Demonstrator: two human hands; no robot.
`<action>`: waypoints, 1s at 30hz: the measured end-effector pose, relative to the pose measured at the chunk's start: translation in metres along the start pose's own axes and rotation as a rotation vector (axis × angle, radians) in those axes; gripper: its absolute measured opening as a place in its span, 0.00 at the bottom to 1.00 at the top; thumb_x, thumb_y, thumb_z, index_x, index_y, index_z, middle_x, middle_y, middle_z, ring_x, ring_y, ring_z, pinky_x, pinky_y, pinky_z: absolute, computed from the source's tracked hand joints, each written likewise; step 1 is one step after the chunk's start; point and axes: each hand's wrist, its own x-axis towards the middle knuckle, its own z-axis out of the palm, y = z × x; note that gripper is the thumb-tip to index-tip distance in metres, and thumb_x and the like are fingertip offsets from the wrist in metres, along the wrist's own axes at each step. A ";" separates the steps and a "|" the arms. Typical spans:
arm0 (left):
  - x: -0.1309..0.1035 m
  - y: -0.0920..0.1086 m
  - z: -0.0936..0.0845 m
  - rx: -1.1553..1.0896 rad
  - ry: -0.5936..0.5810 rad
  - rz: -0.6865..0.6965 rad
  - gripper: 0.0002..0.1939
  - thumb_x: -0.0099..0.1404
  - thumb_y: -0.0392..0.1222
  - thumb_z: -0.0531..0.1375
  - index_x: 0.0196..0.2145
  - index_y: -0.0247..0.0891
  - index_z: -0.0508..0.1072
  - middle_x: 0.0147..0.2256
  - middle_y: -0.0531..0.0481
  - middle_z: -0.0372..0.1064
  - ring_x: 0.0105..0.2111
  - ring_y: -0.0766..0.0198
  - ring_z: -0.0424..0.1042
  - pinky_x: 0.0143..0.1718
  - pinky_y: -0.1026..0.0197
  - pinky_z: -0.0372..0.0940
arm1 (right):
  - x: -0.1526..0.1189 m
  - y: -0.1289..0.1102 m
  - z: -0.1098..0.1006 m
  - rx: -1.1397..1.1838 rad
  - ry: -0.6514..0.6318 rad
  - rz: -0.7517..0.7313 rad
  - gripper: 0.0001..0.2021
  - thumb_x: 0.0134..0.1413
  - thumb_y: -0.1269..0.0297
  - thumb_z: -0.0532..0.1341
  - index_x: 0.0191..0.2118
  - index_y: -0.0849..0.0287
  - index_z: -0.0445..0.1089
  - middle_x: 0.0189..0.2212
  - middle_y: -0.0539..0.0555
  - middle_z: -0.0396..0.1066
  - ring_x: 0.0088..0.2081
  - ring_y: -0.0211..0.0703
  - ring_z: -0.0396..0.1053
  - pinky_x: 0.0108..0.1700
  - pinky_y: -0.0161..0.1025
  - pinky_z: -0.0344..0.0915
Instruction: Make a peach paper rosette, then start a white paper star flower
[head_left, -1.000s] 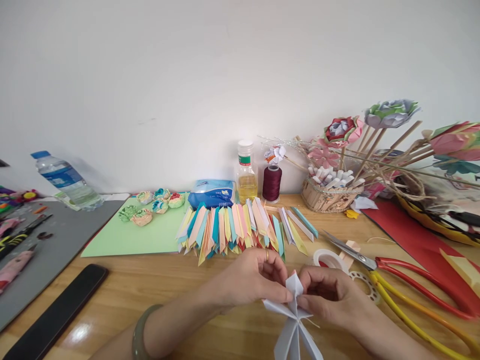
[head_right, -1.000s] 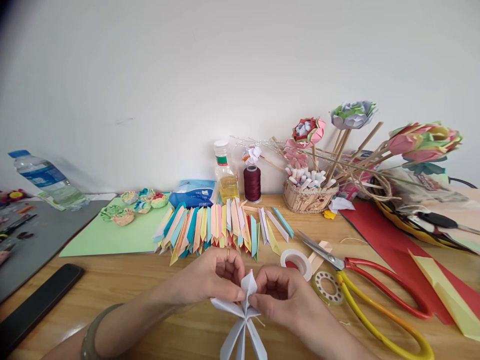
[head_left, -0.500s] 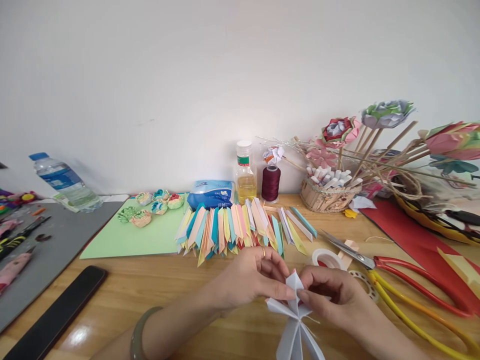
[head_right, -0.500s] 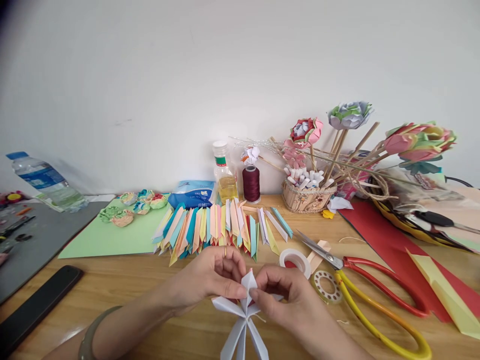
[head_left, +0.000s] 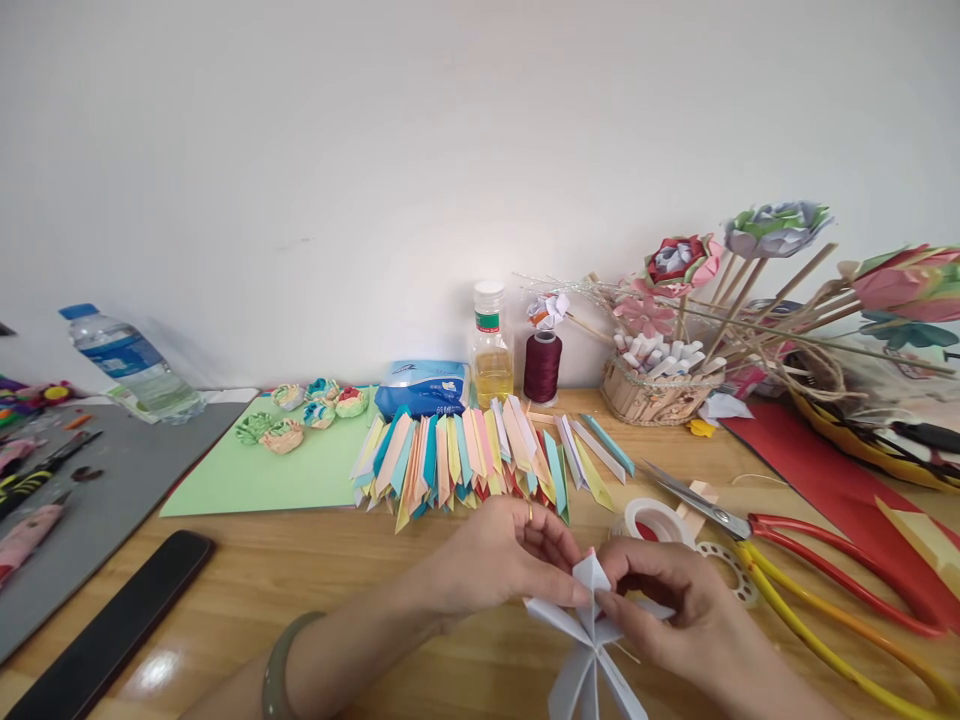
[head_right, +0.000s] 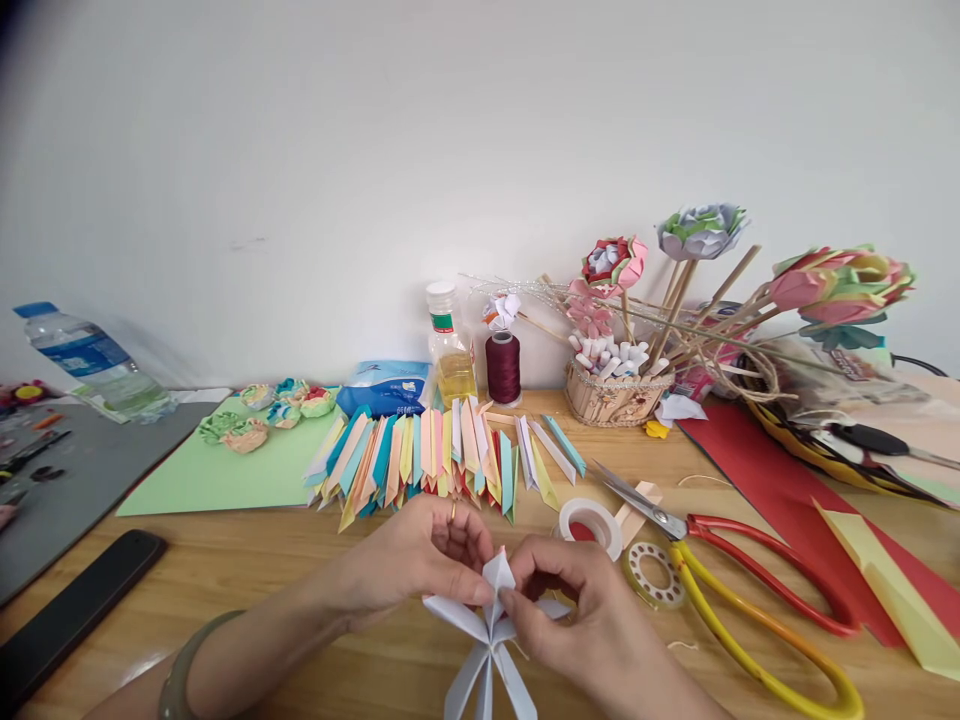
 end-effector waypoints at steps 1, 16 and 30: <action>0.000 0.000 0.000 -0.003 -0.006 -0.007 0.14 0.37 0.36 0.68 0.23 0.32 0.69 0.21 0.54 0.67 0.21 0.73 0.63 0.24 0.68 0.54 | 0.000 0.000 0.000 0.035 -0.010 0.011 0.07 0.48 0.66 0.57 0.23 0.59 0.68 0.20 0.49 0.67 0.24 0.36 0.64 0.27 0.32 0.61; -0.003 -0.001 0.001 0.004 0.019 0.031 0.13 0.37 0.34 0.67 0.21 0.33 0.66 0.22 0.54 0.67 0.21 0.73 0.63 0.23 0.67 0.55 | -0.002 -0.003 0.001 -0.148 0.004 -0.091 0.10 0.51 0.64 0.56 0.23 0.59 0.68 0.19 0.49 0.68 0.22 0.35 0.64 0.25 0.31 0.60; 0.000 -0.006 -0.001 0.059 0.024 0.095 0.12 0.38 0.34 0.65 0.20 0.33 0.65 0.22 0.53 0.66 0.23 0.70 0.64 0.25 0.66 0.57 | -0.001 0.003 0.006 -0.030 0.024 0.005 0.08 0.49 0.63 0.57 0.23 0.58 0.65 0.20 0.48 0.66 0.22 0.34 0.63 0.24 0.30 0.61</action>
